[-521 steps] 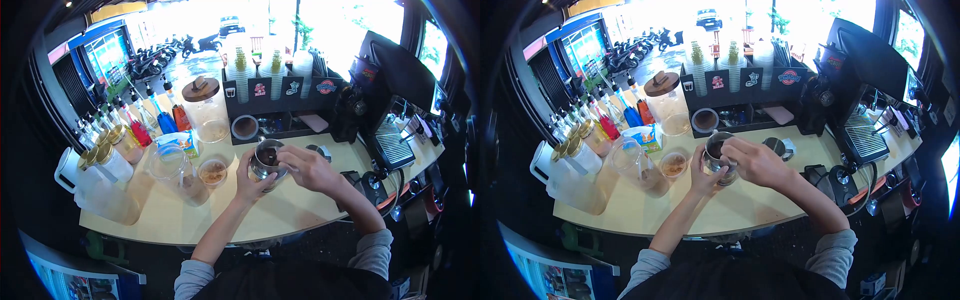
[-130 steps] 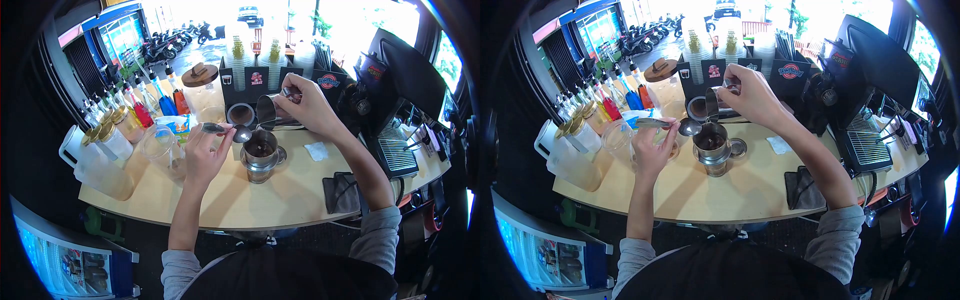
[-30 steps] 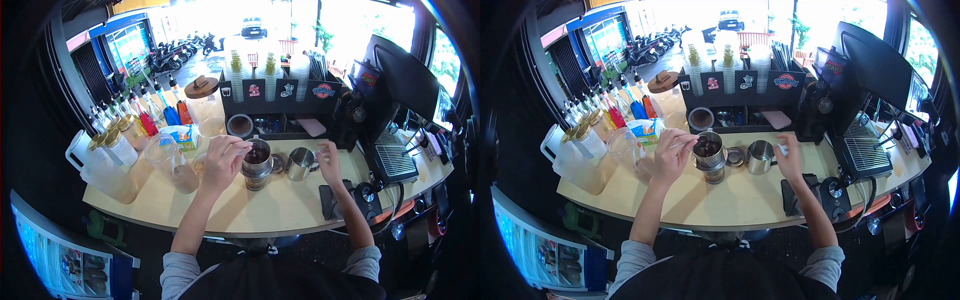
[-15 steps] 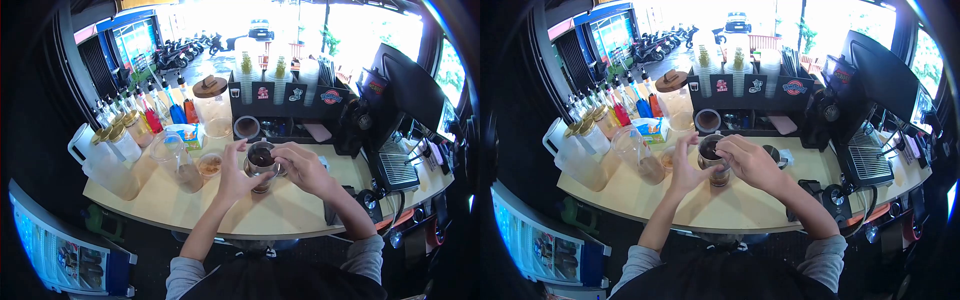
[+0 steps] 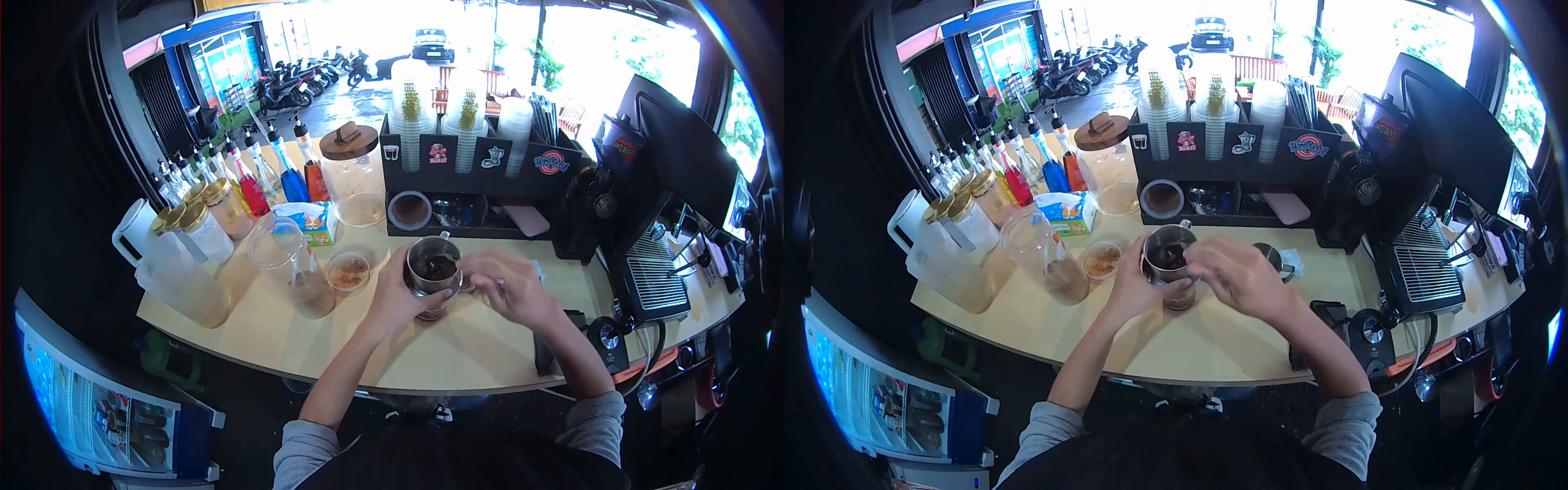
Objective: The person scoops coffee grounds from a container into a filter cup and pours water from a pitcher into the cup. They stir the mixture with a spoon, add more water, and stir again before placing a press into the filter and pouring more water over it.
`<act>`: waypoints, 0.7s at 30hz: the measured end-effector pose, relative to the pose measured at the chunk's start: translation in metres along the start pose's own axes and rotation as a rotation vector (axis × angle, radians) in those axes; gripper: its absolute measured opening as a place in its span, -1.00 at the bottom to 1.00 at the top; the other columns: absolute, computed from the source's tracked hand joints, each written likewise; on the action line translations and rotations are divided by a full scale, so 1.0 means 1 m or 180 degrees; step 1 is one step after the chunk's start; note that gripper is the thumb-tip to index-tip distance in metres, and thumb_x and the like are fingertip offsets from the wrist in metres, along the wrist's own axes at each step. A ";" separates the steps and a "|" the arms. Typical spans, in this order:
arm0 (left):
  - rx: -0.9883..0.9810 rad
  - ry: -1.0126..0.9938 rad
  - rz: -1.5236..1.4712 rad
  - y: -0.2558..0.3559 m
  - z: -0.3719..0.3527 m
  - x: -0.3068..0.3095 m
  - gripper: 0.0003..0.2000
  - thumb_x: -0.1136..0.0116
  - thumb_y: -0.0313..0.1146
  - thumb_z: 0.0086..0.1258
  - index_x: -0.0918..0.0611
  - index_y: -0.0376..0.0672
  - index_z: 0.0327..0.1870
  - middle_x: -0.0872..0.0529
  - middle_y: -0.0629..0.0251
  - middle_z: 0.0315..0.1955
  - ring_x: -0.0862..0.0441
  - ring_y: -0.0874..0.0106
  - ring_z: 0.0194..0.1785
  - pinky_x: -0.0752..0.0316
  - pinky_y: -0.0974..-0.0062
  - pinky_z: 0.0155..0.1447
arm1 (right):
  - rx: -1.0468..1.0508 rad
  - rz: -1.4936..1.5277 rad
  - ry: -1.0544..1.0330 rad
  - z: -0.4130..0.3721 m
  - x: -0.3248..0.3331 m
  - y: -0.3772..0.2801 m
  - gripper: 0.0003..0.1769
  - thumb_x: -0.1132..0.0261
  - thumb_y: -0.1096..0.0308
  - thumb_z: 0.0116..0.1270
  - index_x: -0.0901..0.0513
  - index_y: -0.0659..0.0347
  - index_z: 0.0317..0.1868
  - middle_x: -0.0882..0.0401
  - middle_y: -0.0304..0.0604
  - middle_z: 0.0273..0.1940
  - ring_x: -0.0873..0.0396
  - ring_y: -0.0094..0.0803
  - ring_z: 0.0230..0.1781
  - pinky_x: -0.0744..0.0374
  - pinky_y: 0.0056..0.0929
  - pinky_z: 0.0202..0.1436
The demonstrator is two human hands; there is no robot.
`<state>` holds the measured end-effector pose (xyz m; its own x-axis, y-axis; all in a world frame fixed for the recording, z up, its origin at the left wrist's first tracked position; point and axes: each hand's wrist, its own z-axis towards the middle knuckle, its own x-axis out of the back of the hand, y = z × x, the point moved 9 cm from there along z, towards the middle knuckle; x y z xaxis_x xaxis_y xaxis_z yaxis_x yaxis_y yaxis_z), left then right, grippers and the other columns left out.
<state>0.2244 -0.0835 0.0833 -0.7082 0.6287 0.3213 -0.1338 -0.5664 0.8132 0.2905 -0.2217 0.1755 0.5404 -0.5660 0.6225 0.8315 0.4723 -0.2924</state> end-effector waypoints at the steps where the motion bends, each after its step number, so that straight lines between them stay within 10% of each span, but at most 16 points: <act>1: 0.0016 -0.0113 -0.0016 -0.006 0.001 -0.001 -0.24 -0.60 -0.26 -0.14 -0.45 -0.27 0.14 -0.64 0.14 -0.03 -0.62 0.34 0.06 -0.49 0.38 0.18 | -0.0267 0.0049 0.0006 -0.001 0.001 0.008 -0.83 -0.28 0.45 0.31 -0.58 0.29 -0.11 -0.63 -0.03 -0.21 -0.63 -0.12 -0.26 -0.61 -0.30 -0.23; 11: -0.0102 -0.0959 -0.0509 -0.013 0.011 -0.003 -0.13 -0.54 -0.30 -0.10 -0.34 -0.24 0.31 -0.57 0.14 0.12 -0.53 0.33 0.20 -0.39 0.36 0.31 | -0.0404 0.0390 0.0075 0.003 -0.003 0.016 -0.88 -0.25 0.46 0.34 -0.59 0.28 -0.14 -0.65 -0.06 -0.19 -0.66 -0.16 -0.26 -0.62 -0.33 -0.22; 21: -0.0130 0.0349 0.0087 0.005 0.004 0.007 -0.18 -0.63 -0.28 -0.19 -0.40 -0.19 0.17 -0.57 0.18 0.06 -0.53 0.35 0.17 -0.39 0.33 0.29 | -0.0398 0.0377 0.0149 0.002 -0.002 0.022 -0.84 -0.24 0.46 0.35 -0.61 0.26 -0.08 -0.65 -0.05 -0.19 -0.66 -0.17 -0.26 -0.62 -0.35 -0.19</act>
<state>0.2214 -0.0802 0.0919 -0.7832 0.5519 0.2863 -0.1399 -0.6051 0.7837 0.3072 -0.2091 0.1695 0.6385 -0.5437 0.5447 0.7696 0.4514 -0.4516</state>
